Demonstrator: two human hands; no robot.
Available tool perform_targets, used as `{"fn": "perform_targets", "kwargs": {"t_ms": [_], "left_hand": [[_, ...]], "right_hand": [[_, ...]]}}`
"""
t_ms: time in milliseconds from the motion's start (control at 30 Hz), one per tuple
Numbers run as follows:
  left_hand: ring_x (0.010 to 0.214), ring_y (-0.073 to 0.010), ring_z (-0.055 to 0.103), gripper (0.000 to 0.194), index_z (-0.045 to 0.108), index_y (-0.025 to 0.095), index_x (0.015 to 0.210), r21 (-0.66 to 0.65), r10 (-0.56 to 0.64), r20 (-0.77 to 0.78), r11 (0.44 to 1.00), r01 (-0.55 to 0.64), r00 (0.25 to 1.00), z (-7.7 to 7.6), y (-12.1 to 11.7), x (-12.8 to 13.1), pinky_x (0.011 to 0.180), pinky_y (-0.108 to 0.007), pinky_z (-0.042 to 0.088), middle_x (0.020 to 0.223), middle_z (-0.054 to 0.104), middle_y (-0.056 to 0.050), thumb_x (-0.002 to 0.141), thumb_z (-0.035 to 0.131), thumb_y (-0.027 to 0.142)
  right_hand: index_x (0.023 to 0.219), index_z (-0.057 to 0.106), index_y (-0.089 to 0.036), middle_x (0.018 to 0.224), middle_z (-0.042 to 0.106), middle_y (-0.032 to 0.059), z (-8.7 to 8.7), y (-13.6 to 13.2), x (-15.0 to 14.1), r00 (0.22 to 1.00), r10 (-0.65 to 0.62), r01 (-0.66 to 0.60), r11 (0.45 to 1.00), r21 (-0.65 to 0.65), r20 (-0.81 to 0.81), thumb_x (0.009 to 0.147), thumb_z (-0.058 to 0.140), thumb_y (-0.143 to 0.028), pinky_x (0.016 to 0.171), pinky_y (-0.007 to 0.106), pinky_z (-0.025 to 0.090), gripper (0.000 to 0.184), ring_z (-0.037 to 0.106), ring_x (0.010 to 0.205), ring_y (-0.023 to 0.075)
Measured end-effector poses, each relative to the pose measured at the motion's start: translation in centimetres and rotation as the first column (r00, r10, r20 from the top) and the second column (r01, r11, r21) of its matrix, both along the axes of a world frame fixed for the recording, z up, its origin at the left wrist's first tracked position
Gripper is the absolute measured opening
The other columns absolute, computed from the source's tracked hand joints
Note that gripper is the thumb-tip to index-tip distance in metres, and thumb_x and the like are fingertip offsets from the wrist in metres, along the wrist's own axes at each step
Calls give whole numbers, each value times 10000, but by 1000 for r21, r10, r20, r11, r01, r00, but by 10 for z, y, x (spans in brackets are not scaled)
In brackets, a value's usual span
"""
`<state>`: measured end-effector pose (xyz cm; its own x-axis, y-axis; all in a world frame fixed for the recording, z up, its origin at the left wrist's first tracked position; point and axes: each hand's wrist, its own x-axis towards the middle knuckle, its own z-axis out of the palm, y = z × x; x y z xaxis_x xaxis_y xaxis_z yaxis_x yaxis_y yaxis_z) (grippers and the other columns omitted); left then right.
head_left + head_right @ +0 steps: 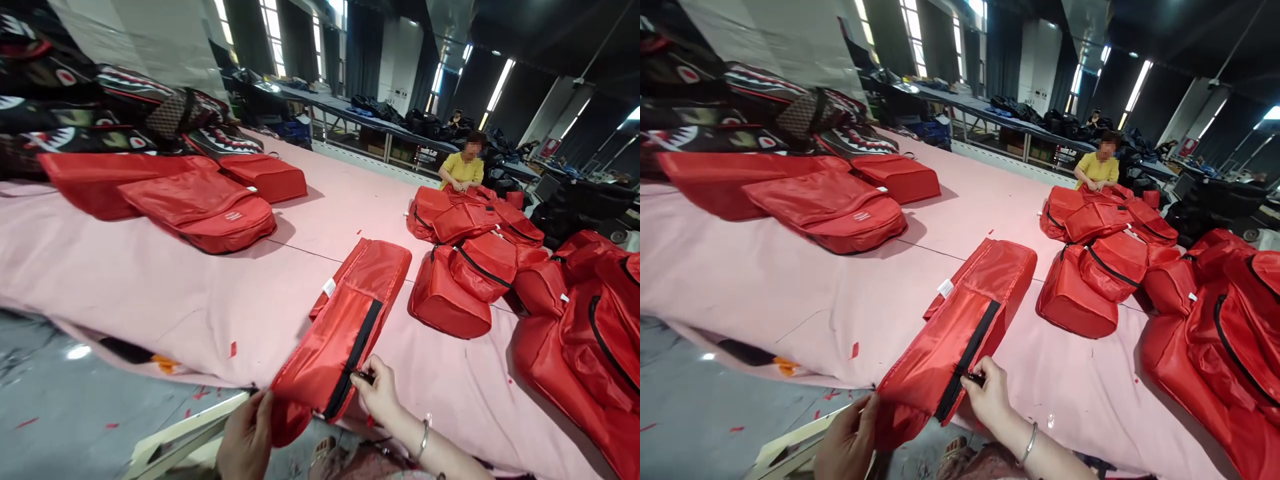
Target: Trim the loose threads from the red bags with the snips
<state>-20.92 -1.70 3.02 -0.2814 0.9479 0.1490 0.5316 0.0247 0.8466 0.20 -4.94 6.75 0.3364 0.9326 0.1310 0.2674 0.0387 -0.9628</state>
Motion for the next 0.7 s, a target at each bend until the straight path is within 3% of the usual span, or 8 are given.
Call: {"fn": "perform_targets", "kwargs": {"t_ms": [133,200,267,367,467,600,700], "left_hand": [[807,-240,584,371,610,205,811,7,27,-38,1000,-27,999,4,28,-26,698,-354,451,824,646,-56,777,412,518],[746,-237,577,359,619,202,804,-32,52,-54,998,-53,997,13,47,-40,679,-368,458,758,631,-51,754,433,505],[734,-254,576,407,627,177,897,-67,84,-111,994,-91,990,26,62,-49,676,-401,469,751,619,-69,743,438,503],[902,-328,569,515,576,121,1082,104,121,-248,990,-98,961,48,68,-45,787,-489,461,911,617,-141,770,412,498],[1058,-337,520,448,512,175,1160,390,33,-324,915,102,946,57,50,-21,903,-518,415,1085,585,-139,809,401,429],[1077,-327,521,475,414,205,1253,522,-212,-460,721,456,862,36,25,13,897,-508,428,1176,551,-157,790,473,297],[991,-330,561,423,479,194,1198,505,-221,-563,671,543,797,16,37,13,851,-513,437,1164,576,-163,780,441,242]], "right_hand": [[646,534,-197,598,531,-45,2,-3,-19,989,143,-142,990,-25,39,690,608,-241,549,210,374,97,475,563,106],[700,605,-208,657,611,-31,5,2,-24,964,257,-257,966,-9,66,714,607,-268,579,220,415,62,541,593,119],[760,640,-221,728,653,-20,13,13,-16,962,254,-260,964,50,96,740,591,-279,631,237,444,79,583,652,134],[798,644,-214,789,663,9,36,42,28,995,-47,30,983,182,90,795,515,-285,693,269,461,147,595,734,154],[858,641,-187,877,655,44,67,70,93,887,-453,415,869,270,94,827,483,-310,819,321,446,203,577,840,169],[909,599,-132,892,624,43,92,86,155,833,-547,518,823,235,82,850,517,-369,785,335,460,258,576,817,149],[826,585,-125,800,611,16,86,83,170,820,-569,544,810,219,67,821,546,-408,669,283,461,285,555,687,119]]}}
